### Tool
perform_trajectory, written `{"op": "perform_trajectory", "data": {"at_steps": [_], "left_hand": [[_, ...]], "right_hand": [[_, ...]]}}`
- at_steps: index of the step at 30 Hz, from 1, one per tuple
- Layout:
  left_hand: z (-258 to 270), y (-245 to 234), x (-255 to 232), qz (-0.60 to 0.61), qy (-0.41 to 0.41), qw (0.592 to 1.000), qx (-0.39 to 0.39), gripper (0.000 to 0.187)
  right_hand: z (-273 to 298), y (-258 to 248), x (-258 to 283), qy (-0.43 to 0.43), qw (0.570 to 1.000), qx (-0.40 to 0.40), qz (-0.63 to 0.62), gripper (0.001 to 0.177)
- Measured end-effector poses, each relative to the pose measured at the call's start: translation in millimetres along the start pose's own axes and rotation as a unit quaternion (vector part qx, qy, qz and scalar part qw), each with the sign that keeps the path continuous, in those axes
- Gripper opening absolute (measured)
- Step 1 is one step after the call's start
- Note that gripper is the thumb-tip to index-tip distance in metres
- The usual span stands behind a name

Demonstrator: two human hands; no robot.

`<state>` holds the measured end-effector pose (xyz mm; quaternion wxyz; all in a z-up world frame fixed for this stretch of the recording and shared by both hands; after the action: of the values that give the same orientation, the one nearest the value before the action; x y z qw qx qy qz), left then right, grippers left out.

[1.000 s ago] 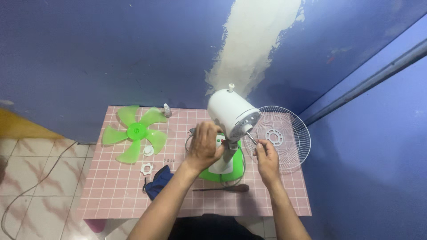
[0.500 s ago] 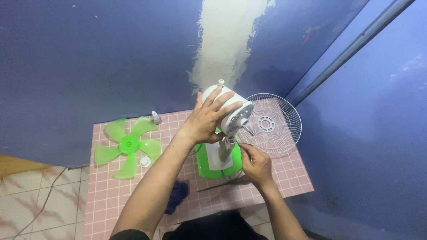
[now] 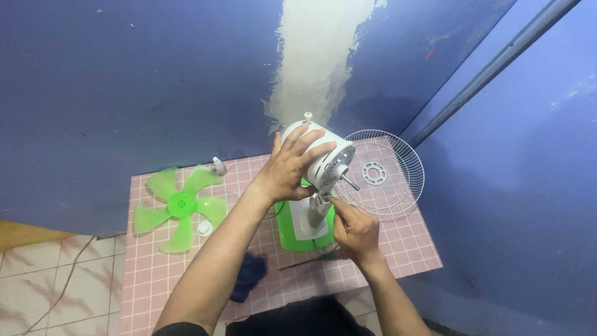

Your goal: The person assembles a small electric fan by attaching the motor housing to the base and securing it with a screwdriver. They handle the fan blade, motor, and protective cage, using a screwdriver to tighten components.

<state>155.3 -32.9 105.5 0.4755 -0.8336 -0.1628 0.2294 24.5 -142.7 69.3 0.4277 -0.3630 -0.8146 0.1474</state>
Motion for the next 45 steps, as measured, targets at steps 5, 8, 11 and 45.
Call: {"op": "perform_trajectory", "data": {"at_steps": [5, 8, 11, 45], "left_hand": [[1, -2, -1, -0.007, 0.004, 1.0, -0.017, 0.12], [1, -3, -2, 0.001, 0.003, 1.0, -0.02, 0.122], [2, -6, -4, -0.005, 0.015, 0.999, -0.033, 0.121], [5, -4, 7, -0.001, 0.013, 0.999, -0.048, 0.122]], "right_hand": [[1, 2, 6, -0.001, 0.999, -0.019, 0.031, 0.031], [1, 3, 16, -0.016, 0.996, -0.026, 0.089, 0.031], [2, 10, 24, -0.02, 0.989, -0.012, 0.147, 0.034], [1, 12, -110, 0.275, 0.933, -0.04, -0.228, 0.064]]}}
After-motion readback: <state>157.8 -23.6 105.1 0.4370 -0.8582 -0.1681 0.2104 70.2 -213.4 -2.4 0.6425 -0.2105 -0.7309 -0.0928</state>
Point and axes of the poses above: each hand's wrist, its own z-axis away from the middle knuckle, its own y-axis out of the palm, x = y × z, the point moved 10 cm from there along -z, towards the middle knuckle, and after that the axes turned 11 degrees about -z, right-handed, at the moved point
